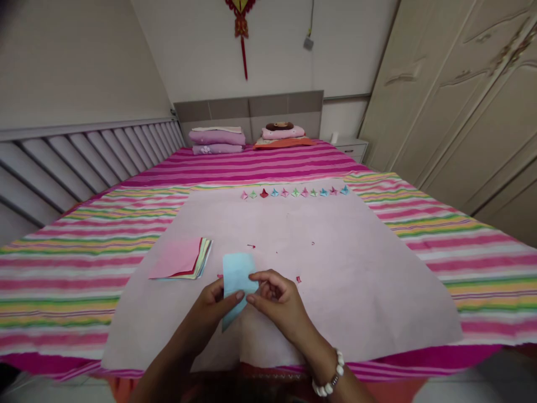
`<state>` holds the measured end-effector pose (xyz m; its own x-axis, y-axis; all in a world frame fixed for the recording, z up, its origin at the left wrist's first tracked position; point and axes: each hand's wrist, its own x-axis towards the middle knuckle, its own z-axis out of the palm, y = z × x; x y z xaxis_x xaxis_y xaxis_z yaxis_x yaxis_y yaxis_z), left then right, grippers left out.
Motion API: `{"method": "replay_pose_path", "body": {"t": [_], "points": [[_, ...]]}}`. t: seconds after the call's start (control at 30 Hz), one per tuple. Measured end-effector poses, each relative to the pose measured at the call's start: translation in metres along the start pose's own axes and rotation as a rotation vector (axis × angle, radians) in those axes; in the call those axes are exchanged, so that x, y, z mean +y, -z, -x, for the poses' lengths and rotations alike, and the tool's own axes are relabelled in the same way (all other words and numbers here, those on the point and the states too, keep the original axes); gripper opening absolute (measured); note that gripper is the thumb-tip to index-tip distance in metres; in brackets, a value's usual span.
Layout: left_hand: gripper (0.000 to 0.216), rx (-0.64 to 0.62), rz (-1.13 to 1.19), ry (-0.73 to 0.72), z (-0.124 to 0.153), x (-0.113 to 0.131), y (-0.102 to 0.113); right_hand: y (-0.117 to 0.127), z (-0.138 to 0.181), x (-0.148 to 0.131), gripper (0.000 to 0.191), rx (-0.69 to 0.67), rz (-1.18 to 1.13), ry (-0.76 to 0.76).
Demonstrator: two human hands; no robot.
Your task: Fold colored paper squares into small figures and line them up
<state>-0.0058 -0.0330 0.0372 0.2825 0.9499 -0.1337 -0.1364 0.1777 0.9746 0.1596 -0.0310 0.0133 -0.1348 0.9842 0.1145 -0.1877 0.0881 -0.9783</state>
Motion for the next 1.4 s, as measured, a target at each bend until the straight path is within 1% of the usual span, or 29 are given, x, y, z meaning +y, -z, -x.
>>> {"method": "replay_pose_path", "body": {"t": [0.07, 0.13, 0.2, 0.27, 0.37, 0.4, 0.43, 0.47, 0.5, 0.6, 0.63, 0.67, 0.73, 0.83, 0.9, 0.97, 1.1, 1.17, 1.27, 1.33, 1.4], "points": [[0.029, 0.006, 0.016, -0.002, -0.001, -0.001, -0.001, 0.000, 0.001, 0.002, 0.029, 0.031, -0.035, 0.011], [0.029, 0.009, 0.037, -0.012, -0.002, -0.003, -0.002, -0.001, 0.001, 0.004, 0.028, 0.066, -0.070, 0.005], [0.034, 0.014, 0.056, -0.017, -0.003, -0.006, -0.003, -0.002, 0.001, 0.005, 0.028, 0.090, -0.102, -0.019], [0.050, 0.050, 0.078, -0.040, -0.005, -0.008, -0.004, -0.002, 0.002, 0.005, 0.029, 0.101, -0.134, -0.040], [0.094, 0.117, 0.093, -0.125, -0.006, -0.008, -0.003, -0.002, 0.001, 0.004, 0.030, 0.103, -0.132, -0.042], [0.104, 0.119, 0.077, -0.150, -0.006, -0.008, -0.001, -0.001, 0.001, 0.003, 0.030, 0.100, -0.114, -0.038], [0.107, 0.107, 0.043, -0.164, -0.006, -0.007, 0.001, 0.000, 0.001, 0.002, 0.030, 0.094, -0.090, -0.035], [0.103, 0.088, -0.012, -0.172, -0.005, -0.005, 0.003, 0.002, 0.001, 0.001, 0.031, 0.086, -0.064, -0.033], [0.093, 0.075, -0.084, -0.180, -0.004, -0.004, 0.005, 0.003, 0.001, 0.000, 0.031, 0.077, -0.042, -0.029], [0.051, 0.056, -0.306, -0.223, -0.003, -0.001, 0.011, 0.006, 0.001, -0.002, 0.029, 0.051, -0.004, -0.012], [0.041, 0.056, -0.350, -0.232, -0.003, 0.000, 0.012, 0.007, 0.001, -0.002, 0.028, 0.046, 0.000, -0.004], [0.037, 0.059, -0.372, -0.231, -0.003, 0.000, 0.012, 0.008, 0.001, -0.003, 0.027, 0.040, 0.005, 0.001], [0.036, 0.085, -0.366, -0.209, -0.003, 0.000, 0.012, 0.009, 0.001, -0.004, 0.024, 0.030, 0.026, 0.009], [0.037, 0.165, -0.357, -0.170, -0.003, -0.001, 0.010, 0.010, 0.001, -0.005, 0.021, 0.023, 0.089, 0.032], [0.033, 0.207, -0.385, -0.168, -0.004, -0.002, 0.010, 0.009, 0.001, -0.006, 0.020, 0.022, 0.137, 0.058], [0.026, 0.228, -0.421, -0.207, -0.004, -0.002, 0.010, 0.009, 0.000, -0.007, 0.019, 0.017, 0.184, 0.089], [0.013, 0.253, -0.498, -0.348, -0.006, -0.002, 0.010, 0.007, -0.001, -0.006, 0.015, -0.011, 0.267, 0.149], [0.008, 0.277, -0.534, -0.369, -0.007, -0.001, 0.011, 0.007, -0.001, -0.005, 0.012, -0.025, 0.296, 0.171], [0.008, 0.281, -0.521, -0.317, -0.007, 0.001, 0.011, 0.008, -0.001, -0.004, 0.010, -0.038, 0.333, 0.181], [0.012, 0.242, -0.420, -0.233, -0.007, 0.002, 0.011, 0.009, -0.002, -0.004, 0.010, -0.043, 0.324, 0.182], [0.014, 0.198, -0.264, -0.147, -0.007, 0.000, 0.009, 0.008, -0.003, -0.004, 0.012, -0.040, 0.253, 0.146]]}}
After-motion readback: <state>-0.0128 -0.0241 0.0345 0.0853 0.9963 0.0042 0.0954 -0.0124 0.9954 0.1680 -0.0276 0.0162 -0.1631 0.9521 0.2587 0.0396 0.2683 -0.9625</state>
